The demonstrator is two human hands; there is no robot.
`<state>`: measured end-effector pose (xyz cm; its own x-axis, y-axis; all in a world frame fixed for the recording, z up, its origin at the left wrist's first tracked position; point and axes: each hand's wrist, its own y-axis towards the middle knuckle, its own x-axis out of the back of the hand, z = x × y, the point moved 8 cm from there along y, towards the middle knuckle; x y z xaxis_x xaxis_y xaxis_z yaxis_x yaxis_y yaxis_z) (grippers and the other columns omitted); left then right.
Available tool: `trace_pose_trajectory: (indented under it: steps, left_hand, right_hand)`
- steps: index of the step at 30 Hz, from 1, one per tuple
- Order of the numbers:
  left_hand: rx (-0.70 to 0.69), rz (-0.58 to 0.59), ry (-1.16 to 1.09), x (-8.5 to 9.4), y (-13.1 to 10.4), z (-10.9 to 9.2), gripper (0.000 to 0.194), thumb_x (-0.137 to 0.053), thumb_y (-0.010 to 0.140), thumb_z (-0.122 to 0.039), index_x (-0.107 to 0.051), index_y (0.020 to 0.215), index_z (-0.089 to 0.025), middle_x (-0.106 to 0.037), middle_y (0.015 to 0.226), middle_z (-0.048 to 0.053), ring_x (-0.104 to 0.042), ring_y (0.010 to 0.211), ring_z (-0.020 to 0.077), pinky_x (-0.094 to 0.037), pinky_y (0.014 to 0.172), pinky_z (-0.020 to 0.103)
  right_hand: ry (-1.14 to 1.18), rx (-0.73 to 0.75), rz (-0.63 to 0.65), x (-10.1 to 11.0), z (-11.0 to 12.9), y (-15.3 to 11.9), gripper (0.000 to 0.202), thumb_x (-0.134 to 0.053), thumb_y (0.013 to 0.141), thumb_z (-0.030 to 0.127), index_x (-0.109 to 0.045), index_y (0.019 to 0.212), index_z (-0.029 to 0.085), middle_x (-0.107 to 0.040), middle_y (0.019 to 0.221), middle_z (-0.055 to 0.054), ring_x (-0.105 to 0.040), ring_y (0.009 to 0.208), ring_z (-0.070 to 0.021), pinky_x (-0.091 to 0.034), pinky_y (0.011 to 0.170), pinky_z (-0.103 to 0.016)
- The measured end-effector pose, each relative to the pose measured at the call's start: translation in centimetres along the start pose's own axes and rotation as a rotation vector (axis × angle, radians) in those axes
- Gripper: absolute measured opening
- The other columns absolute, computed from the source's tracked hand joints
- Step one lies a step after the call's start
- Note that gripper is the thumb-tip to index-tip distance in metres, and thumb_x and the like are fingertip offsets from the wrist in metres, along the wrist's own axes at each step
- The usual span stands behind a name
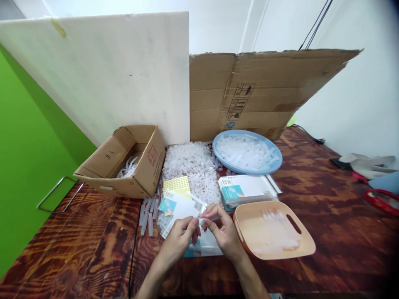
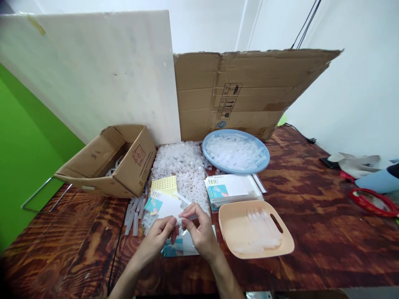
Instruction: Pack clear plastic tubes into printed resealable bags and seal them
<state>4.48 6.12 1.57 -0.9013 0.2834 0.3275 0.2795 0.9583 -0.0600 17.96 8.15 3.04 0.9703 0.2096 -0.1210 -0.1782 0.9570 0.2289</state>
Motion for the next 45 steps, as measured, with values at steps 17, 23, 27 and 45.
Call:
trace_pose_trajectory:
  steps: [17,23,27,45]
  left_hand:
    - [-0.254,0.156,0.956,-3.7,1.5,3.2,0.029,-0.074,0.086,-0.036,-0.056,0.1,-0.018,-0.061,0.111,0.009,-0.054,0.105,0.0299,-0.038,0.089,0.045]
    - [-0.258,0.126,0.902,-2.7,1.4,2.3,0.006,-0.06,0.096,-0.024,-0.058,0.097,-0.019,-0.063,0.1,0.006,-0.056,0.094,0.0261,-0.04,0.081,0.039]
    - [-0.302,0.221,0.935,-5.1,-0.6,3.1,0.012,-0.056,0.098,-0.024,-0.063,0.106,-0.018,-0.067,0.101,0.01,-0.061,0.093,0.0275,-0.046,0.081,0.038]
    - [0.219,0.318,-0.076,-0.5,-3.0,3.5,0.029,-0.071,0.083,-0.044,-0.071,0.097,-0.018,-0.066,0.088,0.0,-0.056,0.083,0.0199,-0.04,0.071,0.024]
  right_hand:
    - [-0.175,-0.024,-0.612,10.8,2.2,-0.6,0.051,-0.087,0.073,0.04,-0.051,0.104,0.022,-0.067,0.07,0.001,-0.055,0.044,-0.0116,-0.044,0.04,-0.022]
    - [-0.238,-0.035,-0.632,13.5,2.2,-1.1,0.045,-0.085,0.076,0.041,-0.054,0.103,0.022,-0.066,0.065,0.003,-0.058,0.046,-0.0139,-0.048,0.044,-0.025]
    - [-0.238,-0.049,-0.611,13.1,1.9,-1.1,0.044,-0.085,0.076,0.042,-0.056,0.102,0.022,-0.065,0.065,0.002,-0.056,0.046,-0.0137,-0.047,0.044,-0.025]
    - [-0.129,-0.086,-0.508,11.1,0.2,-1.1,0.033,-0.085,0.075,0.039,-0.06,0.086,0.022,-0.078,0.083,-0.008,-0.075,0.08,-0.0268,-0.06,0.071,-0.039]
